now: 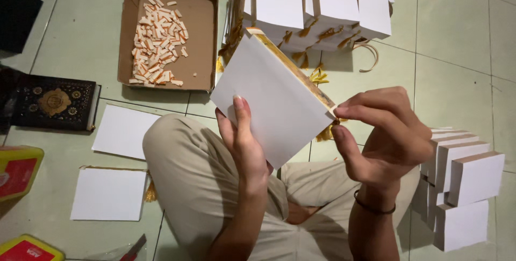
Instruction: The person assembles small book-like items by applying glue to the spine and attaching a cover. They handle the items one at a time, using a brush to spread glue and then pressing the cover onto the spine.
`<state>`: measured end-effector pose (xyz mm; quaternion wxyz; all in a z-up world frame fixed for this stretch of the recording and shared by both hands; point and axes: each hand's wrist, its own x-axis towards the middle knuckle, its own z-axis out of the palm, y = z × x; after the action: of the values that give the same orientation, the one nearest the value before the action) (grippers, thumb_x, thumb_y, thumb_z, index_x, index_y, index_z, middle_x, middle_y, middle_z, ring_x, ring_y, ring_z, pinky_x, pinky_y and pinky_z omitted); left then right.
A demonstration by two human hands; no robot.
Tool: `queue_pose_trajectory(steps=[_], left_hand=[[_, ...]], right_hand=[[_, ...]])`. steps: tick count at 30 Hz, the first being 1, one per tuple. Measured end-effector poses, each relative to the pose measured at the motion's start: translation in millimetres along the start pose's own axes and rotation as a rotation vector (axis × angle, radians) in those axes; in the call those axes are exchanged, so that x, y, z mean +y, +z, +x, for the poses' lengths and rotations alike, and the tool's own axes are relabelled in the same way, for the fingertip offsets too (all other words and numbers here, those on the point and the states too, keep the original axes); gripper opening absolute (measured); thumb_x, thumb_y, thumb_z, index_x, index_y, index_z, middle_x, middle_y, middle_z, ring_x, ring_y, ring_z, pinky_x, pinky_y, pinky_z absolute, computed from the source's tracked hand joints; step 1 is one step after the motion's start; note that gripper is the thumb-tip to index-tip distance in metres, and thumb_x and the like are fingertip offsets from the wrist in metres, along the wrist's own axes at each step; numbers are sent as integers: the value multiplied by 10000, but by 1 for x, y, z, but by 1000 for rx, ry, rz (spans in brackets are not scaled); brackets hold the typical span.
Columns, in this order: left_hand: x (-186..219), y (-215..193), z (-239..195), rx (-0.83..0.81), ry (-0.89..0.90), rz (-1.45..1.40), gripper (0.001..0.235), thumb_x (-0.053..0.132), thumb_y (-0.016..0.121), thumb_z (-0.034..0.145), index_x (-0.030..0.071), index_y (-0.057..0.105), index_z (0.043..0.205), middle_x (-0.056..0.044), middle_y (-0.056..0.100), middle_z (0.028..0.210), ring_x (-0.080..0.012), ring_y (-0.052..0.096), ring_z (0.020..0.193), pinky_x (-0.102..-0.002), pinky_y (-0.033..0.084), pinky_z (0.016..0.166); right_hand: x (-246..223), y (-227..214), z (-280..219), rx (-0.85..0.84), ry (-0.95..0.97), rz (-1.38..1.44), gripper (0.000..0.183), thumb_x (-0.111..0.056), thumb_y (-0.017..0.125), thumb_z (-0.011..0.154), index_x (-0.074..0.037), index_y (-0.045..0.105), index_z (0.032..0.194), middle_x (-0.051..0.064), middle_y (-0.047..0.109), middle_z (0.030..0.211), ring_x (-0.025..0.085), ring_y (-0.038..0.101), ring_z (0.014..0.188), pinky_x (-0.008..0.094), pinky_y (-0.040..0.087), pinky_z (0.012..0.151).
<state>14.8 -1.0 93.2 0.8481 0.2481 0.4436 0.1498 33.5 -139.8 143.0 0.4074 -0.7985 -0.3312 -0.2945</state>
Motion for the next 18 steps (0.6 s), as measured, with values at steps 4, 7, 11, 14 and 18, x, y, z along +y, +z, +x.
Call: queue_pose_trajectory(steps=[4,7,11,14,18], left_hand=[[1,2,-1,34,-43,3,535,315,610,867,154,574,1376,-87,699,1241,-228,654,997,-386,557,818],[-12,-6,7,-59,46,-6,440,325,595,912,138,570,1309,-94,686,1165,-215,650,994,-380,553,831],[-13,-4,7,-87,30,-63,518,317,580,907,160,531,1398,-102,643,1303,-197,604,1168,-392,533,925],[-10,1,5,-58,-23,-86,541,346,558,901,177,514,1413,-93,630,1343,-209,604,1217,-422,530,950],[-17,-3,8,-89,33,-79,447,367,519,941,120,538,1312,-128,656,1251,-265,645,1077,-447,552,883]], right_hand=[[-5,-2,4,-9,-13,10,104,-1,734,848,72,667,881,197,683,870,289,626,769,347,456,740],[-5,-6,0,-3,-23,-47,89,4,742,837,39,672,879,157,697,863,268,638,766,368,423,799],[-7,-7,-3,16,-63,-157,68,-17,781,874,-20,714,888,154,726,933,265,598,830,339,465,805],[-9,-6,-3,-2,-96,-156,76,21,776,873,8,705,894,161,742,902,264,634,793,332,483,777],[-10,-4,-7,-11,-112,-138,78,21,751,868,13,681,900,161,731,917,262,666,790,351,486,760]])
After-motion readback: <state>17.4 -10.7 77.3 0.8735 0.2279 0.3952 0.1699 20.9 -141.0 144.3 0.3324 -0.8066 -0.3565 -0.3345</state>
